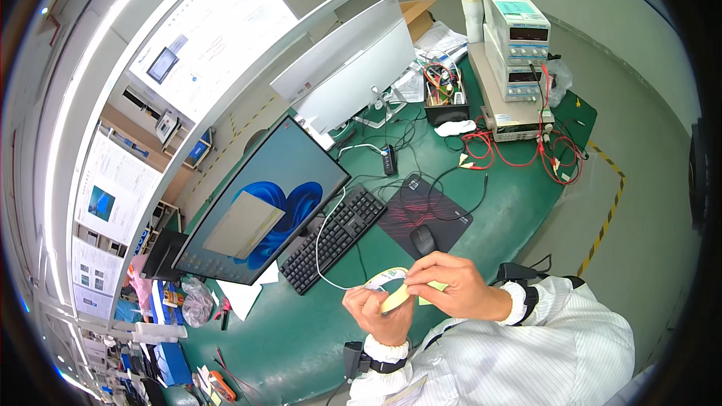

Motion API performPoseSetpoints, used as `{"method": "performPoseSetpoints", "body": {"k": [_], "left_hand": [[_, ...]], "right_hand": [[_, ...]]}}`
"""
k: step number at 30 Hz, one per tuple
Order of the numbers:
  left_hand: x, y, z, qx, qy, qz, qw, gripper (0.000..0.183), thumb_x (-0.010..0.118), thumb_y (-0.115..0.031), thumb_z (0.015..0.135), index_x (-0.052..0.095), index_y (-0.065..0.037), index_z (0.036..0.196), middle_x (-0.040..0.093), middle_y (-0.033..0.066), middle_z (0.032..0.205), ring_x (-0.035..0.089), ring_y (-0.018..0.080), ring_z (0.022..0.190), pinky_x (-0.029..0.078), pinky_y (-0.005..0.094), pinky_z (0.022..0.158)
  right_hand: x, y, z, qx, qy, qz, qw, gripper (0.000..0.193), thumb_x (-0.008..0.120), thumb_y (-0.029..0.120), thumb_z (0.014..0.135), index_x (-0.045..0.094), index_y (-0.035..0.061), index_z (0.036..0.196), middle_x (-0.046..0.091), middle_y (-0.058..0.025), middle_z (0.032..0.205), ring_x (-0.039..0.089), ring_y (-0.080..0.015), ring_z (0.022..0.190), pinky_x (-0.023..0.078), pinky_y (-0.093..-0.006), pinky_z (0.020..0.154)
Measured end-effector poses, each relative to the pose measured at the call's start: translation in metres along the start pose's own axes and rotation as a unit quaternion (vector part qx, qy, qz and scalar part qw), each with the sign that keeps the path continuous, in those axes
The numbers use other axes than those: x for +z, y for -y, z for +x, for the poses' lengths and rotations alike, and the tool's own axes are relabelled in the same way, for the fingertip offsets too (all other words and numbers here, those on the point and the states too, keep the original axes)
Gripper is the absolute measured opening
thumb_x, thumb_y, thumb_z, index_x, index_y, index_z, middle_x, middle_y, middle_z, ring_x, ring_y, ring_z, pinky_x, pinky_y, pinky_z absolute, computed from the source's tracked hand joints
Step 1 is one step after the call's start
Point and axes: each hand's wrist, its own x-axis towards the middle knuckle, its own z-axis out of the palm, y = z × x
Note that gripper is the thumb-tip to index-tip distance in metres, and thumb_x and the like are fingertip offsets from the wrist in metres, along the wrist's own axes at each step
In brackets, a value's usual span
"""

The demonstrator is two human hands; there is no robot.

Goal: Write on a status label, attach it to an electronic device, and test the device's voltage output using a power supply.

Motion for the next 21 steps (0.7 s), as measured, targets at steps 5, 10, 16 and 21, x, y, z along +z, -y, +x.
{"method": "performPoseSetpoints", "body": {"k": [5, 10, 16, 21], "left_hand": [[0.010, -0.010, 0.004, 0.012, -0.002, 0.030, 0.999, 0.060, 0.091, -0.012, 0.060, 0.050, -0.015, 0.104, 0.044, 0.0067, 0.094, 0.048, 0.0277, 0.087, 0.043, 0.0421, 0.078], [0.014, -0.021, 0.010, 0.017, 0.022, 0.037, 0.999, 0.055, 0.086, -0.014, 0.068, 0.052, -0.013, 0.110, 0.043, 0.0078, 0.096, 0.046, 0.0288, 0.092, 0.040, 0.0439, 0.082], [0.012, -0.017, 0.013, 0.025, 0.078, -0.013, 0.997, 0.033, 0.068, -0.016, 0.084, 0.057, -0.007, 0.113, 0.043, 0.0101, 0.099, 0.043, 0.0311, 0.096, 0.037, 0.0456, 0.087], [0.006, 0.000, 0.019, -0.025, 0.080, 0.008, 0.996, 0.031, 0.071, -0.008, 0.079, 0.062, -0.007, 0.108, 0.045, 0.0096, 0.097, 0.045, 0.0293, 0.094, 0.037, 0.0432, 0.086]], "right_hand": [[-0.003, -0.005, -0.002, 0.012, -0.028, -0.002, 1.000, 0.012, 0.072, 0.004, 0.085, 0.069, 0.0010, 0.096, 0.065, -0.0103, 0.094, 0.065, -0.0227, 0.081, 0.053, -0.0322, 0.069], [-0.014, -0.007, 0.006, 0.006, -0.019, -0.039, 0.999, 0.008, 0.066, 0.003, 0.088, 0.060, -0.0005, 0.093, 0.060, -0.0122, 0.091, 0.060, -0.0281, 0.081, 0.049, -0.0363, 0.070], [-0.030, -0.007, 0.013, 0.012, 0.052, -0.079, 0.995, 0.011, 0.059, 0.002, 0.090, 0.050, -0.0020, 0.094, 0.053, -0.0141, 0.090, 0.054, -0.0308, 0.079, 0.045, -0.0398, 0.072], [-0.046, -0.003, 0.018, -0.019, 0.084, -0.104, 0.991, 0.011, 0.060, 0.003, 0.091, 0.050, -0.0014, 0.093, 0.053, -0.0149, 0.091, 0.054, -0.0307, 0.078, 0.044, -0.0402, 0.071]]}}
